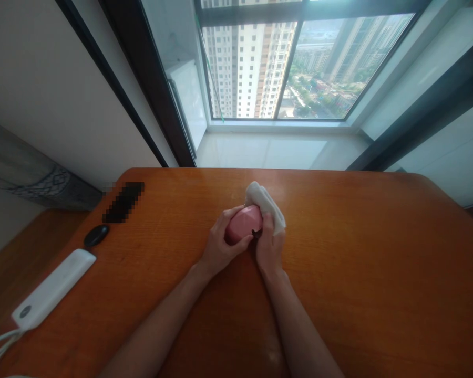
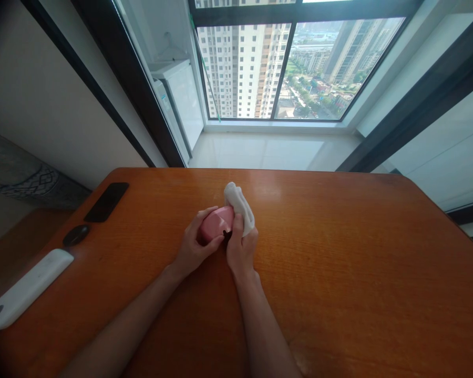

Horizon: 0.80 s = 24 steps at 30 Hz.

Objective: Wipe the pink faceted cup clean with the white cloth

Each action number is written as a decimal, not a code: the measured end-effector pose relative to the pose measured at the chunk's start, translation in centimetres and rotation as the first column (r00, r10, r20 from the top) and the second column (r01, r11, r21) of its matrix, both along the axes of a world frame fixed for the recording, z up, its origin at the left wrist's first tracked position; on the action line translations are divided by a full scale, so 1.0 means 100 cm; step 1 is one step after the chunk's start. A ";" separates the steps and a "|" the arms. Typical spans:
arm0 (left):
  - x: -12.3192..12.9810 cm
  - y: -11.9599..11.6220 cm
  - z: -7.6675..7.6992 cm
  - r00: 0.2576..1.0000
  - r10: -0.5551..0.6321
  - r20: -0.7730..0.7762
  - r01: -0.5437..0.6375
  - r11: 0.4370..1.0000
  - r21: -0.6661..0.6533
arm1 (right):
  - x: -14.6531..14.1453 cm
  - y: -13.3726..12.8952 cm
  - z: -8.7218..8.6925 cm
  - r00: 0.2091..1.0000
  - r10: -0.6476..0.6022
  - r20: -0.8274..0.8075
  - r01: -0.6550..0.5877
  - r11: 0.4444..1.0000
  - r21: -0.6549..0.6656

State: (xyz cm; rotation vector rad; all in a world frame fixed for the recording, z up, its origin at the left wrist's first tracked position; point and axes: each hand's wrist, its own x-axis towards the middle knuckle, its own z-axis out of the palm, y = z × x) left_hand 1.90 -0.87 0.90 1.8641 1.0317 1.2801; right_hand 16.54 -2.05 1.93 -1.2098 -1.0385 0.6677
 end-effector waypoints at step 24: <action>-0.001 -0.001 -0.001 1.000 -0.005 -0.012 0.005 1.000 -0.019 | -0.001 0.000 -0.008 0.990 -0.062 0.128 0.060 0.998 0.020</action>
